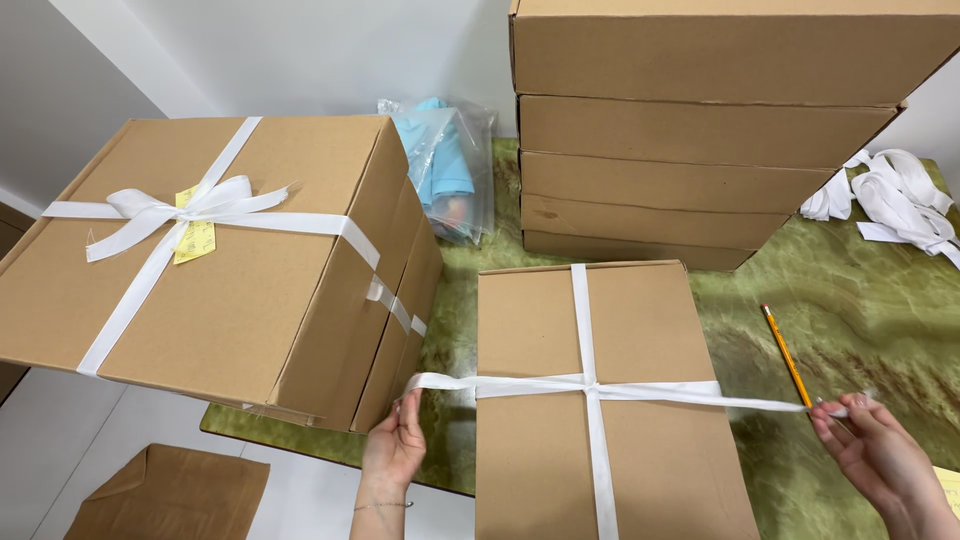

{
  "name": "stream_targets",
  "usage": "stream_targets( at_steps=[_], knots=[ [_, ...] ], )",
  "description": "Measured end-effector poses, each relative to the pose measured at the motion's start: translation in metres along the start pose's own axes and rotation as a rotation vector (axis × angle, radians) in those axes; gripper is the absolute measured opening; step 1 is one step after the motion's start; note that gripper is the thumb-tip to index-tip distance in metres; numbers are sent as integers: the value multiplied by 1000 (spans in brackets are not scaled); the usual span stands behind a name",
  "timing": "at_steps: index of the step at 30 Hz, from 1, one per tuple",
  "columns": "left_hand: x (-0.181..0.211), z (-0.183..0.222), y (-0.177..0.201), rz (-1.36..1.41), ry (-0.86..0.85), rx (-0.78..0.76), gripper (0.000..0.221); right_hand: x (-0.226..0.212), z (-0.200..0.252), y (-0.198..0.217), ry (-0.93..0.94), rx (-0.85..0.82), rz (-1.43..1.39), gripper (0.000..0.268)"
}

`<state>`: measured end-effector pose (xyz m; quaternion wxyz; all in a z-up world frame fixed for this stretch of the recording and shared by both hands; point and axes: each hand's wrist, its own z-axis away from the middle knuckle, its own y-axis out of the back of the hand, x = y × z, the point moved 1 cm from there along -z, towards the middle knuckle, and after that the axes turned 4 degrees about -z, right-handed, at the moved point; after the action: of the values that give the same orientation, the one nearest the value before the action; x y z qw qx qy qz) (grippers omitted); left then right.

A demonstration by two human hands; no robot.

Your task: The person wraps a cardboard box with a white ribbon, tying it into a bow on top. They then write on a yellow sticky note with a pencil and place the note on the ribbon. Finally, they stack the wrapped box on top of other boxes and open an empty box.

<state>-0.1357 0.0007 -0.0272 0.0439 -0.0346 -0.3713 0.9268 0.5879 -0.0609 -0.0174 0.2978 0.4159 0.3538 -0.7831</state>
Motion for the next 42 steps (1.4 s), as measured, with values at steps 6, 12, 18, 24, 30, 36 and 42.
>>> stream_targets(
  at_steps=[6,12,18,24,30,36,42],
  knots=[
    [5,-6,2,205,-18,5,45,23,-21,65,-6,76,41,6],
    [-6,-21,-3,244,-160,17,40,33,-12,41,48,203,-61,10],
    [-72,44,-30,-686,-443,259,36,-22,69,-91,462,256,717,44],
    [-124,55,0,-1232,-284,287,66,-23,109,-180,37,122,830,64],
    [-137,82,-40,-1505,-328,224,53,-9,140,-219,-232,170,875,87],
    [-137,86,-60,-1377,-286,140,43,-50,207,-268,-489,142,526,57],
    [-134,78,-81,-1265,-262,28,39,-30,178,-234,-490,95,314,51]
  ],
)
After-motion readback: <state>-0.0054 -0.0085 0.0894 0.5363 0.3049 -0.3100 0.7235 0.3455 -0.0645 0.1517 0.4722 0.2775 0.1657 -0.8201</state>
